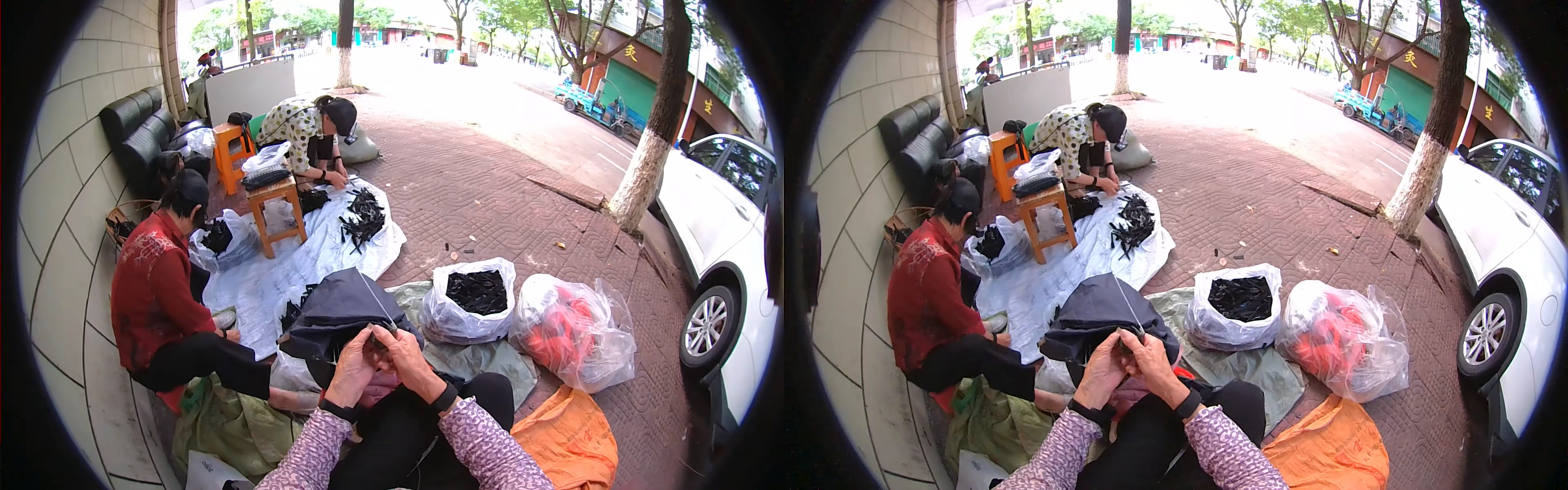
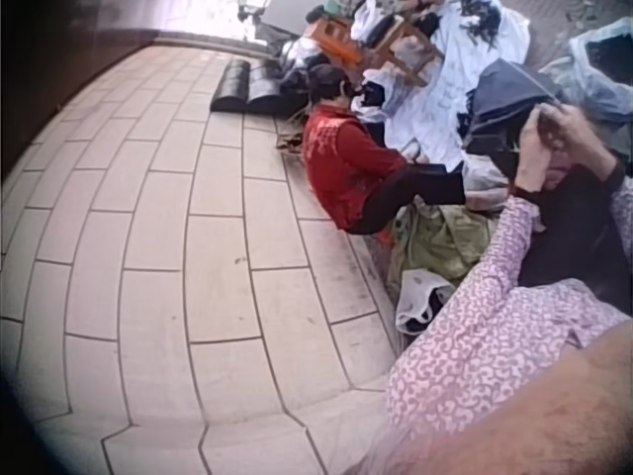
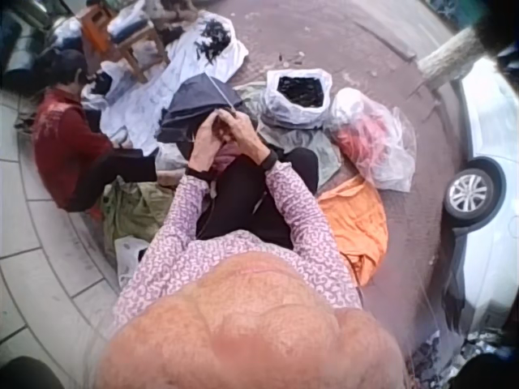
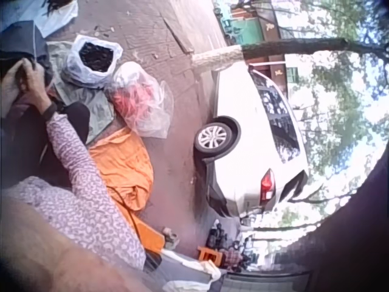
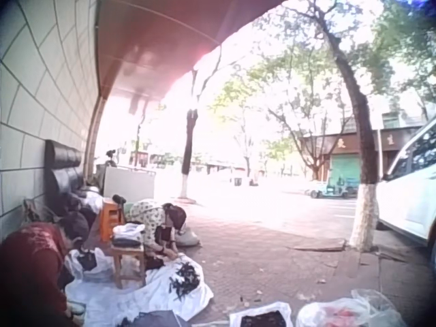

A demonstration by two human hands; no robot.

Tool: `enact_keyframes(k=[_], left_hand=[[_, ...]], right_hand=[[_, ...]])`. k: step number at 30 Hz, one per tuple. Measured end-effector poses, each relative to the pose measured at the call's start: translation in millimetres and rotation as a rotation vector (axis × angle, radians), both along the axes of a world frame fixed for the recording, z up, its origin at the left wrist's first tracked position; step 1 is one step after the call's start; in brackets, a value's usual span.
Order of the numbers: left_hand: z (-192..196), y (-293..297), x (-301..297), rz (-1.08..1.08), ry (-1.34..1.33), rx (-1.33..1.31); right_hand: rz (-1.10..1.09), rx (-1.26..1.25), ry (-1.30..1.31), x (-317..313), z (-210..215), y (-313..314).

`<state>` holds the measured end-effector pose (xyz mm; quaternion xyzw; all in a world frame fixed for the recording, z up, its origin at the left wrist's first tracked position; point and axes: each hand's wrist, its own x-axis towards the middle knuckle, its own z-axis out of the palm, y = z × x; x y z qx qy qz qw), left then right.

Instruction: Inspecting and packing umbrellas and small bags into plastic bags.

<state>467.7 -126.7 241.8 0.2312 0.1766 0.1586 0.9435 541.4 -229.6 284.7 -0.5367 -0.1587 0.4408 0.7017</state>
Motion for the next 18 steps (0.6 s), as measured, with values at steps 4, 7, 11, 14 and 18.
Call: enact_keyframes(k=[4, 7, 11, 14, 18], left_hand=[[-2.9, 7.3, -3.6, -0.121, -0.055, -0.009], [-2.3, 7.3, -0.2, -0.157, -0.044, -0.039], [-7.1, 11.0, 1.5, -0.174, -0.121, -0.031], [-17.8, 14.6, 6.1, -0.103, -0.078, -0.007], [-15.6, 15.1, 10.2, -0.061, -0.047, 0.071]], right_hand=[[0.004, -0.031, 0.057, -3.4, 5.4, -0.1], [-0.016, -0.039, 0.056, -3.9, 6.4, -1.0], [-0.019, -0.025, 0.030, -5.4, 6.3, -1.5], [-0.026, -0.029, 0.032, -6.6, 6.5, -1.3], [-0.049, -0.031, 0.071, -4.7, 3.0, -0.3]])
